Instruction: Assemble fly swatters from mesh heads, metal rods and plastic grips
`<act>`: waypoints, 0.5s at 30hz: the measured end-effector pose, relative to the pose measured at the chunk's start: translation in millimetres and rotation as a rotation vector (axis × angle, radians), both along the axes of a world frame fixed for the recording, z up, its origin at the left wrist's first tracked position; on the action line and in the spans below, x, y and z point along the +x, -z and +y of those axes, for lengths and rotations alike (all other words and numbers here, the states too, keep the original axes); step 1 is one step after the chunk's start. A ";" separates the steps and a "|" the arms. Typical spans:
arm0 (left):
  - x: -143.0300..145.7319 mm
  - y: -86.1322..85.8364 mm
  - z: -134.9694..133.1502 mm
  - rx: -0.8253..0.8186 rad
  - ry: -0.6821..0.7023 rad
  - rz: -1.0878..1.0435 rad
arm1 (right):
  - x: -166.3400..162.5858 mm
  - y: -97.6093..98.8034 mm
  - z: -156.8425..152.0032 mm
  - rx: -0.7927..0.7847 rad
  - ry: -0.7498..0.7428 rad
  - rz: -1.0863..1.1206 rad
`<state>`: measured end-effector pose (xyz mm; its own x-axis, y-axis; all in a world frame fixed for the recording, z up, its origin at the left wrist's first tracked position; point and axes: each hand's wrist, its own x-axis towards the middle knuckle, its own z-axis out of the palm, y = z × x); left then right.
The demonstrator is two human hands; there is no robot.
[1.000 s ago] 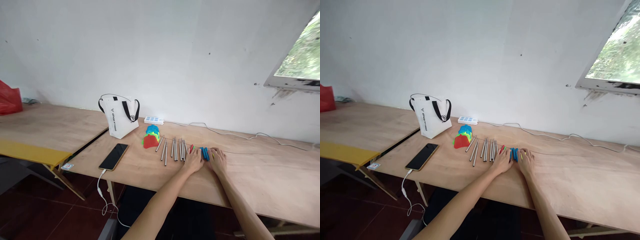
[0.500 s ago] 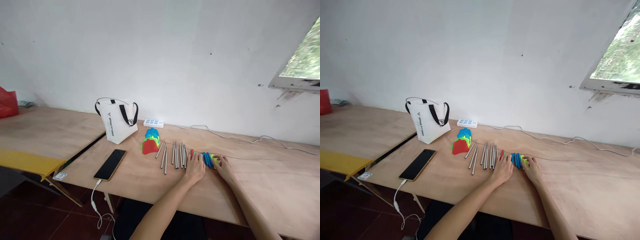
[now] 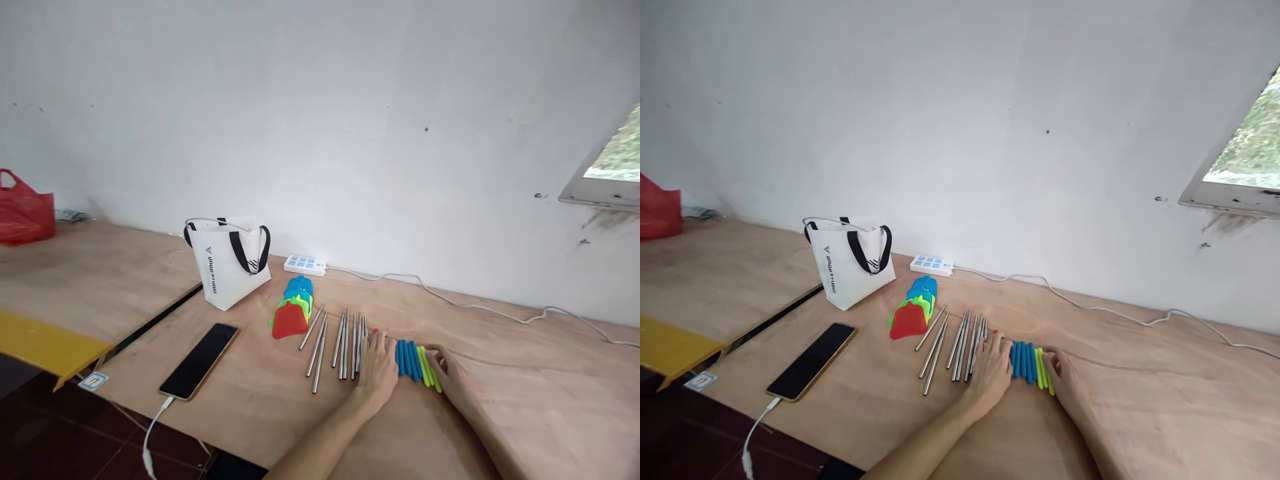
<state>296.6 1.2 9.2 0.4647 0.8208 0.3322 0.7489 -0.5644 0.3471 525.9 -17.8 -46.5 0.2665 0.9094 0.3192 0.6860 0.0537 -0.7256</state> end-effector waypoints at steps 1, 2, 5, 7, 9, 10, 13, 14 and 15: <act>-0.6 -2.4 2.0 -0.008 -0.047 0.017 | 0.1 1.2 -1.0 -0.002 -0.005 0.025; -0.9 -4.2 4.2 -0.020 -0.090 0.039 | -0.3 1.7 -1.9 -0.005 -0.006 0.046; 0.8 -3.9 9.4 -0.041 -0.157 0.089 | -3.4 -0.3 -3.6 -0.009 0.029 0.050; 2.7 -0.2 10.6 -0.025 -0.143 0.106 | -6.8 -3.7 -3.8 -0.017 0.054 -0.001; 3.5 3.4 10.3 0.012 -0.102 0.123 | -10.7 -7.2 -4.0 -0.021 0.066 -0.046; 3.0 4.4 9.8 0.028 -0.082 0.135 | -12.7 -8.8 -4.2 -0.020 0.069 -0.049; -1.6 2.7 8.3 0.051 -0.039 0.162 | -18.7 -12.7 -5.9 -0.013 0.074 -0.007; -3.6 0.8 8.0 0.050 -0.032 0.160 | -20.7 -13.9 -6.8 -0.012 0.075 0.006; -5.3 -1.5 7.6 0.046 -0.030 0.151 | -22.8 -15.2 -7.7 -0.010 0.075 0.014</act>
